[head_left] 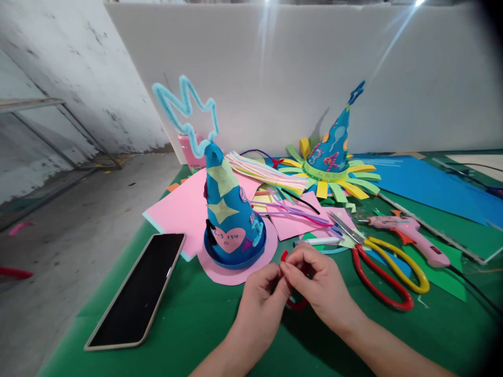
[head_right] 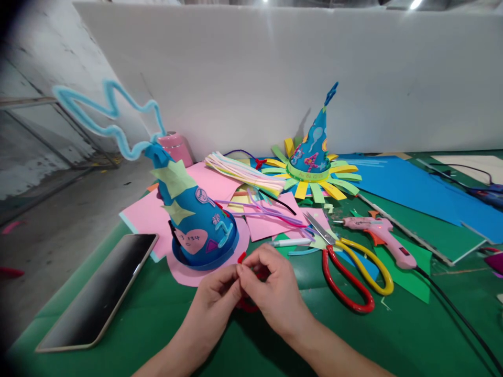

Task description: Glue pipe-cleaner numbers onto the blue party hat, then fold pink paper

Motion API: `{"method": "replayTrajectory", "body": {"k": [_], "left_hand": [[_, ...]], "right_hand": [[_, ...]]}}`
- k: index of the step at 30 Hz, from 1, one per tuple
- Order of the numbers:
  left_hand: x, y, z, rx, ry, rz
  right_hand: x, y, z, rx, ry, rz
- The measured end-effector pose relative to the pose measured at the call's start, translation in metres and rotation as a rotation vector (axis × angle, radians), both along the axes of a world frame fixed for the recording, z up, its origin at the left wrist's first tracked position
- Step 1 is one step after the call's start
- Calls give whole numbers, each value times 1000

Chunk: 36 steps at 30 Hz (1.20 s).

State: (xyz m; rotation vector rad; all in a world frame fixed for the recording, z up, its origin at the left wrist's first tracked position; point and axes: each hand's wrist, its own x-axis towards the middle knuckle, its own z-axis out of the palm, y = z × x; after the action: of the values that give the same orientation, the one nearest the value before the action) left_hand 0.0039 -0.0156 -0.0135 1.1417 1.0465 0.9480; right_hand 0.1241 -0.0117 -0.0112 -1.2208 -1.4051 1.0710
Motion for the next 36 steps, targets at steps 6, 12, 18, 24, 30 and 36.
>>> {"method": "replayTrajectory", "body": {"k": [6, 12, 18, 24, 30, 36], "left_hand": [[-5, 0, 3, -111, -52, -130], [-6, 3, 2, -96, -55, -91], [-7, 6, 3, 53, 100, 27], [-4, 3, -2, 218, 334, 117], [0, 0, -3, 280, 451, 154], [-6, 4, 4, 125, 238, -41]], "right_hand": [[8, 6, 5, -152, 236, 110], [13, 7, 2, -68, 86, 82], [13, 6, 1, 51, -73, 109], [8, 2, 2, 201, -327, -29], [0, 4, 3, 229, -444, -105], [11, 9, 3, 127, -215, 5]]}}
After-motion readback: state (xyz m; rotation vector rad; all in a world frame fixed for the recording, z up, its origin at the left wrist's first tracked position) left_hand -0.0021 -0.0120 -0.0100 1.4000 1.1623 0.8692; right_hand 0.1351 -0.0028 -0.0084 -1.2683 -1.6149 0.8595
